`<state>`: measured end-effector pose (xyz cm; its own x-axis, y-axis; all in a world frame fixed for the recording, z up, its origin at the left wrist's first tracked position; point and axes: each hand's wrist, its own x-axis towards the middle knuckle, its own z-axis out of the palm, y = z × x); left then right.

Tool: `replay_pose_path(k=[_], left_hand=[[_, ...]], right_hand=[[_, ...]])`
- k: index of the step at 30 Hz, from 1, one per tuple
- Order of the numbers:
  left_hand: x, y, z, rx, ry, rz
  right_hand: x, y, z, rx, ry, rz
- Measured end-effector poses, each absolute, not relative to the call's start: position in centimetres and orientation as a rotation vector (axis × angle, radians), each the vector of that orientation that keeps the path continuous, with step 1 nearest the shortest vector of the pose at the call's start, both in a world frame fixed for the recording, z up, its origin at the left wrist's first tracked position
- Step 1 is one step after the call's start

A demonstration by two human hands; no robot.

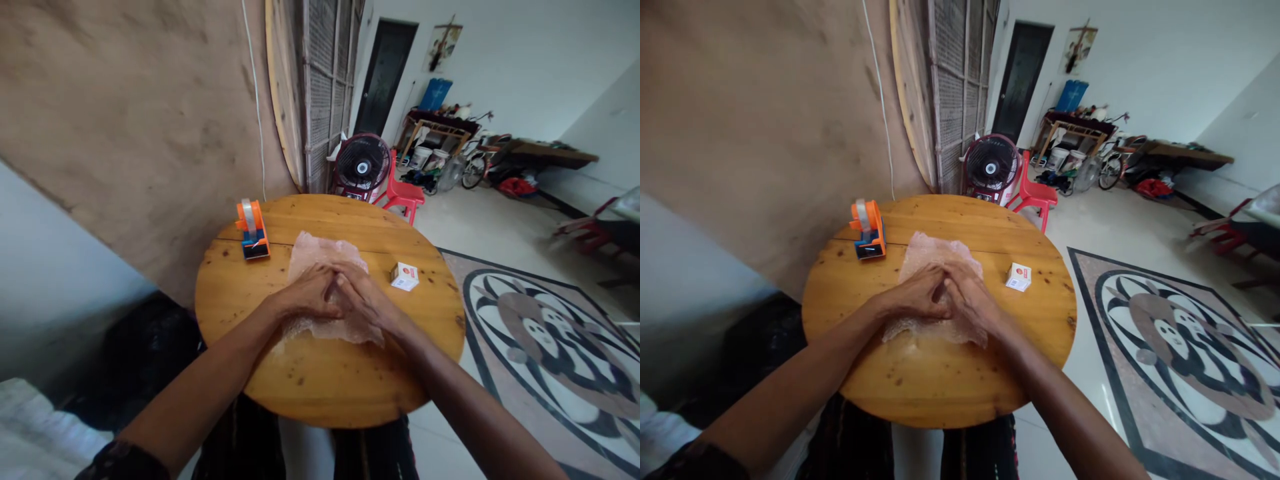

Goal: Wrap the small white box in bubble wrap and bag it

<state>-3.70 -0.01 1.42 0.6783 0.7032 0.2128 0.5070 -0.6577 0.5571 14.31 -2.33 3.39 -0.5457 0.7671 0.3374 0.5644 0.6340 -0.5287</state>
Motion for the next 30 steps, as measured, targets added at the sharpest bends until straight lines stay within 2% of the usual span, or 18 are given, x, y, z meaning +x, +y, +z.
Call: replay_pose_path(k=[7, 14, 25, 30], left_hand=[[-4.3, 0.5, 1.2, 2.583, 0.967, 0.444], [-4.9, 0.7, 1.3, 2.551, 1.473, 0.526], [-4.0, 0.3, 1.4, 2.620, 1.573, 0.617], [-3.5, 0.4, 0.9, 2.759, 1.384, 0.656]], right_hand=[[15.9, 2.8, -0.1, -1.394, -2.369, 0.194], [15.7, 1.9, 0.5, -1.686, -2.400, 0.083], [17.0, 1.6, 1.6, -1.495, -2.445, 0.057], [16.8, 1.8, 1.7, -1.469, -2.430, 0.080]])
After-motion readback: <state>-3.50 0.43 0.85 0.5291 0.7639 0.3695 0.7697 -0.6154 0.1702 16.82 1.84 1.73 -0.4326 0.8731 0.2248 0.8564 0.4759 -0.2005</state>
